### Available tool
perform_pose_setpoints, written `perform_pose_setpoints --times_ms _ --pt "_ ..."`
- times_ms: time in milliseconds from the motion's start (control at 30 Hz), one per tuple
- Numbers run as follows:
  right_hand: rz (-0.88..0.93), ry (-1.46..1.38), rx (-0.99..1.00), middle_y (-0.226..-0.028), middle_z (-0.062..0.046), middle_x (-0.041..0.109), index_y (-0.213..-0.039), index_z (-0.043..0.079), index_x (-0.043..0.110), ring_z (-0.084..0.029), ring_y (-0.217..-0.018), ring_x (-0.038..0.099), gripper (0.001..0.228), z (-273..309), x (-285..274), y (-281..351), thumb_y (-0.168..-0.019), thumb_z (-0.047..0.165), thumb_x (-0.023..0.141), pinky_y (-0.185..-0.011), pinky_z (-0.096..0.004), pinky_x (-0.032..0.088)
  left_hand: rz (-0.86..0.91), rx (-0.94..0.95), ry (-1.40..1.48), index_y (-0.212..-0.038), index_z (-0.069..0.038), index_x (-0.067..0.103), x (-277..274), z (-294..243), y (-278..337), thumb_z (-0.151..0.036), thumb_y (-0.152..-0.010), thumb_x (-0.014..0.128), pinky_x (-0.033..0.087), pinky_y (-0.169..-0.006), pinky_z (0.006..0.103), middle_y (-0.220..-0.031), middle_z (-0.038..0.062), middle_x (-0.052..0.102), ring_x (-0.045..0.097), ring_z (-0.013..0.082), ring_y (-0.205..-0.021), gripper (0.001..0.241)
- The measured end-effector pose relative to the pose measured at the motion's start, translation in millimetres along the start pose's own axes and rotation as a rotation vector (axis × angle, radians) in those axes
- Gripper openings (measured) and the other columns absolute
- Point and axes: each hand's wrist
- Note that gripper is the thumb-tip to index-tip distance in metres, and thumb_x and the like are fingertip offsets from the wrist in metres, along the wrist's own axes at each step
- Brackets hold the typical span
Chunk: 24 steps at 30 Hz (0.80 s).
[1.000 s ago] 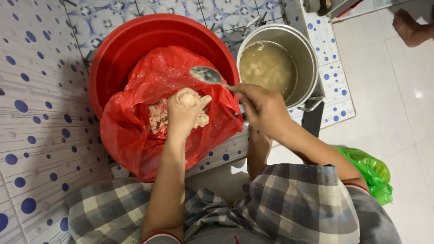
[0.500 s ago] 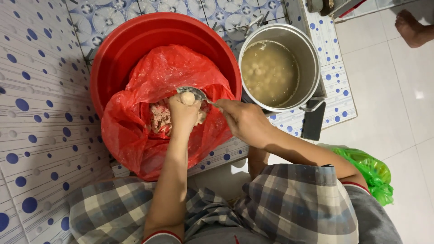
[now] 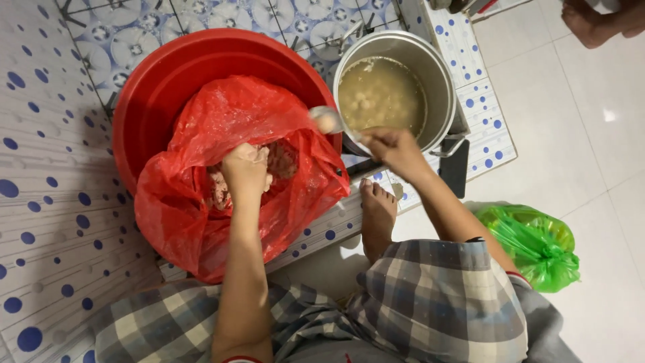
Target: Shaping meatballs by hand and scooping them into a pot of water using a spoon.
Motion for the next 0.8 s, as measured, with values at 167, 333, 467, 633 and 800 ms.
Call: perform_pose_setpoints --times_ms 167,333,467,633,800 --pt "-0.234 0.559 -0.005 -0.094 -0.010 0.077 -0.114 0.020 0.080 -0.036 -0.095 0.073 0.019 -114.1 -24.6 -41.5 -0.097 0.025 0.071 -0.083 -0.045 0.057 -0.014 0.113 0.058 -0.074 0.001 0.066 7.9 18.5 -9.9 -0.003 -0.086 0.076 0.056 -0.029 0.0452 -0.052 0.016 0.054 0.058 0.0287 -0.035 0.016" --pt "-0.240 0.670 0.007 -0.100 -0.010 0.077 -0.120 0.022 0.078 -0.036 -0.098 0.073 0.022 -184.5 -29.0 -62.8 -0.100 0.023 0.067 -0.086 -0.047 0.058 0.001 0.181 0.051 -0.069 -0.001 0.061 5.2 28.2 -21.5 -0.002 -0.088 0.076 0.056 -0.031 0.0407 -0.047 0.012 0.049 0.056 0.0203 -0.039 0.025" --pt "-0.317 0.497 -0.041 -0.080 -0.012 0.074 -0.125 0.014 0.075 -0.033 -0.085 0.073 0.026 -148.1 -23.7 -54.3 -0.102 0.016 0.063 -0.080 -0.047 0.056 0.022 0.228 0.068 -0.064 -0.006 0.051 -1.0 6.0 -4.5 -0.003 -0.085 0.081 0.028 -0.036 0.0340 -0.050 0.002 0.040 0.042 0.0098 -0.047 0.037" --pt "-0.254 0.264 -0.082 -0.071 -0.008 0.071 -0.119 0.011 0.077 -0.021 -0.072 0.068 0.021 -68.9 -11.9 -28.6 -0.103 0.017 0.066 -0.075 -0.038 0.053 0.075 0.131 0.221 -0.069 -0.009 0.050 0.5 -2.3 -5.0 -0.007 -0.086 0.083 0.037 -0.033 0.0245 -0.054 -0.002 0.042 0.047 0.0078 -0.045 0.038" --pt "0.165 0.111 -0.141 -0.072 -0.016 0.071 -0.117 0.003 0.076 -0.019 -0.073 0.064 0.026 -21.1 15.5 1.7 -0.094 0.006 0.063 -0.076 -0.037 0.053 0.131 -0.030 0.552 -0.068 -0.015 0.040 -0.8 -13.0 1.7 -0.002 -0.082 0.085 0.041 -0.025 0.0267 -0.053 0.002 0.048 0.050 0.0084 -0.038 0.048"
Point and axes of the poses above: each hand's wrist, its own y-axis away from the middle knuckle, its own x-axis out of the palm, z = x × y
